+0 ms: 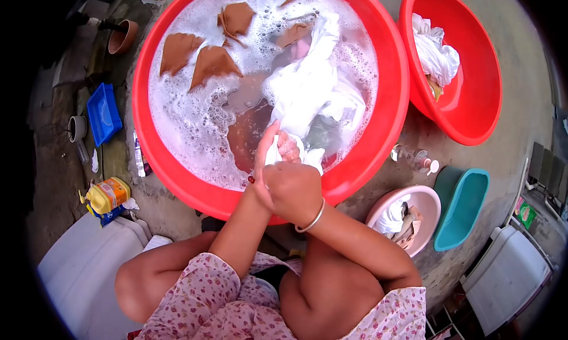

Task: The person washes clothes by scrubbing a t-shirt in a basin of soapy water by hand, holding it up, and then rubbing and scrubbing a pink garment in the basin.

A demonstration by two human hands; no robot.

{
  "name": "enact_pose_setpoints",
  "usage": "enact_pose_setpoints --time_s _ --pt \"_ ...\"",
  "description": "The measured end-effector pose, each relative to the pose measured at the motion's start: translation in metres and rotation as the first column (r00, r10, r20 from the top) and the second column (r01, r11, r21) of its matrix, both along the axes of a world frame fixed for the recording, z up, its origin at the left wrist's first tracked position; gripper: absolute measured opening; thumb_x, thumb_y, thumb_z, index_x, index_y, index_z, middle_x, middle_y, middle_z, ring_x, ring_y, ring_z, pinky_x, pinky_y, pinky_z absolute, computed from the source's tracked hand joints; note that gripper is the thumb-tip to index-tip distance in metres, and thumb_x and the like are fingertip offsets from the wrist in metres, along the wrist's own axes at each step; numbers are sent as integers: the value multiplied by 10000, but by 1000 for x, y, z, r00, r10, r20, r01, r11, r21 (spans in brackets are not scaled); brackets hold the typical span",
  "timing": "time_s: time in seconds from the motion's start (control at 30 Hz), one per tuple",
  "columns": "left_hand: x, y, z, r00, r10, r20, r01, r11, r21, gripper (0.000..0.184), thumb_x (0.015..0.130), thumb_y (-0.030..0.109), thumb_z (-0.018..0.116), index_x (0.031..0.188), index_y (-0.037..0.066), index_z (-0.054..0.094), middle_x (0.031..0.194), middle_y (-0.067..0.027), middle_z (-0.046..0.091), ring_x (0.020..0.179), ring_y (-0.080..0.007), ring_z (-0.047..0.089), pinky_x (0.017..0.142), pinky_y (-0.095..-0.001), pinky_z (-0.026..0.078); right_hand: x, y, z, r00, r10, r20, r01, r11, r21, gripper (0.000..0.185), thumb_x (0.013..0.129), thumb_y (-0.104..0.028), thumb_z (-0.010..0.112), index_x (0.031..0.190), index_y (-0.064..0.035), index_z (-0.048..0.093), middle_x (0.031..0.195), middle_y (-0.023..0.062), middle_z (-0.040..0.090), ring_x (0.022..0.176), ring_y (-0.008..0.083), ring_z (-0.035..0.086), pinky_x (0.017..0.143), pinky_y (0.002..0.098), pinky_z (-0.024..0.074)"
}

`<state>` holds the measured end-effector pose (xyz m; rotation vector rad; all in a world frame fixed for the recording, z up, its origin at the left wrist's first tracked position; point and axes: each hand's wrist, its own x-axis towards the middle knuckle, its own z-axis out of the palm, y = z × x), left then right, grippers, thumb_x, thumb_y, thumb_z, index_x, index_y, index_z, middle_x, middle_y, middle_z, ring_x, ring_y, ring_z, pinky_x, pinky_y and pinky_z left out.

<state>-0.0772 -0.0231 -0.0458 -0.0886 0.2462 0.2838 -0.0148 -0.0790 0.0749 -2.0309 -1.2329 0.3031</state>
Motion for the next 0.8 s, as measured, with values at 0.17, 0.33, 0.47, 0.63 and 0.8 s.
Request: enact_pose_setpoints --time_s 0.17,0.33,0.47,0.63,0.8 --pt "38 -16 66 795 -69 -603 46 998 -53 341 933 218 393 1163 -2 514 1082 -100 596 995 -203 588 872 -337 468 66 7 -36 955 -268 126 290 931 -221 360 827 -204 528 500 -55 514 500 137 503 451 306 512 428 399 384" --pt "4 15 -3 989 -121 90 130 986 -105 193 909 265 506 897 79 555 800 -39 589 740 -144 585 677 -291 484 14 2 0 994 -110 -26 109 994 -19 266 796 -133 574 551 -48 515 514 142 487 444 311 491 426 396 357" --pt "33 12 80 816 -95 -570 44 994 -103 261 923 295 480 962 56 575 882 -63 621 800 -181 616 743 -322 501 46 7 -30 970 -231 75 238 964 -121 318 828 -190 567 556 -30 525 502 138 476 451 330 483 437 406 363" --pt "37 12 74 851 -130 -509 144 989 -11 410 909 366 529 1085 -5 540 1032 -117 613 935 -200 616 843 -335 493 96 -7 -56 386 -395 -834 247 915 -319 359 900 -293 566 648 -41 605 635 -22 583 571 59 471 538 228 378" --pt "16 40 69 765 -249 -593 597 619 510 360 866 240 630 1091 -30 549 969 -71 604 871 -111 573 777 -252 465 114 -23 -36 201 -272 -941 206 951 -231 217 870 -208 619 769 -16 624 720 -7 605 634 46 503 596 194 393"
